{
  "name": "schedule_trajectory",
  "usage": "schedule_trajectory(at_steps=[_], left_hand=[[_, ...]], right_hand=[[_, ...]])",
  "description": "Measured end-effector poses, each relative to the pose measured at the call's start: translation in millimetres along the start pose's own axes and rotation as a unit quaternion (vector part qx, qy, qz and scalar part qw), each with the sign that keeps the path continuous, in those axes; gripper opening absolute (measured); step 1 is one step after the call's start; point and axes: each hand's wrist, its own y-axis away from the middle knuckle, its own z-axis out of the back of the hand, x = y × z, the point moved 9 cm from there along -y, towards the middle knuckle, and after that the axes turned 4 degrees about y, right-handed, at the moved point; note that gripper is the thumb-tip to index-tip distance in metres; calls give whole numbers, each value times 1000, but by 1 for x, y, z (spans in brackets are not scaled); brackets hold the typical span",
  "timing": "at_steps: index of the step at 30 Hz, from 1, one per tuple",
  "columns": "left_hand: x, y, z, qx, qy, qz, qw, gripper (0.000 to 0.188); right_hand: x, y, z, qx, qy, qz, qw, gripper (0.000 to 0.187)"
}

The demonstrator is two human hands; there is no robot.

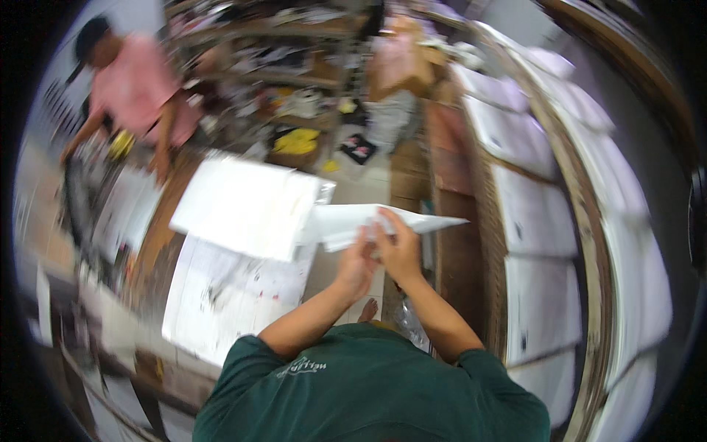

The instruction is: The person repeatedly picks up white paper sheets from a table, places them into white envelopes, and stacks the envelopes on a metal shelving unit. Another person in a pink shirt works at the same table in the background.

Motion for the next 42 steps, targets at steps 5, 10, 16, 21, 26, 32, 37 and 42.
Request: schedule_trajectory(at_steps=[5,10,16,21,26,32,37,42], left_hand=[[45,-6,52,74,-161,236,955,44],[-15,-7,171,-216,-158,42,963,38],[-152,58,292,-429,40,-343,835,31],[-219,110,358,-640,-221,-383,628,37],[-222,104,375,-669,-479,-281,494,35],[-224,91,352,-699,-531,-274,392,39],[-254,73,455,-559,-56,-414,716,74],[-318,44,451,-367,222,-458,779,105]], right_hand=[[-80,-67,33,-94,45,19,994,35],[-176,-116,59,-100,-163,-90,977,59],[-222,-140,43,-63,-192,-160,966,56],[-227,-162,33,-24,-190,-164,968,44],[-246,-172,44,-18,-152,-120,981,31],[-232,-157,43,-12,-163,-158,974,40],[-242,-145,38,-16,-101,-147,984,43],[-210,-148,43,-10,-22,-113,993,45]])
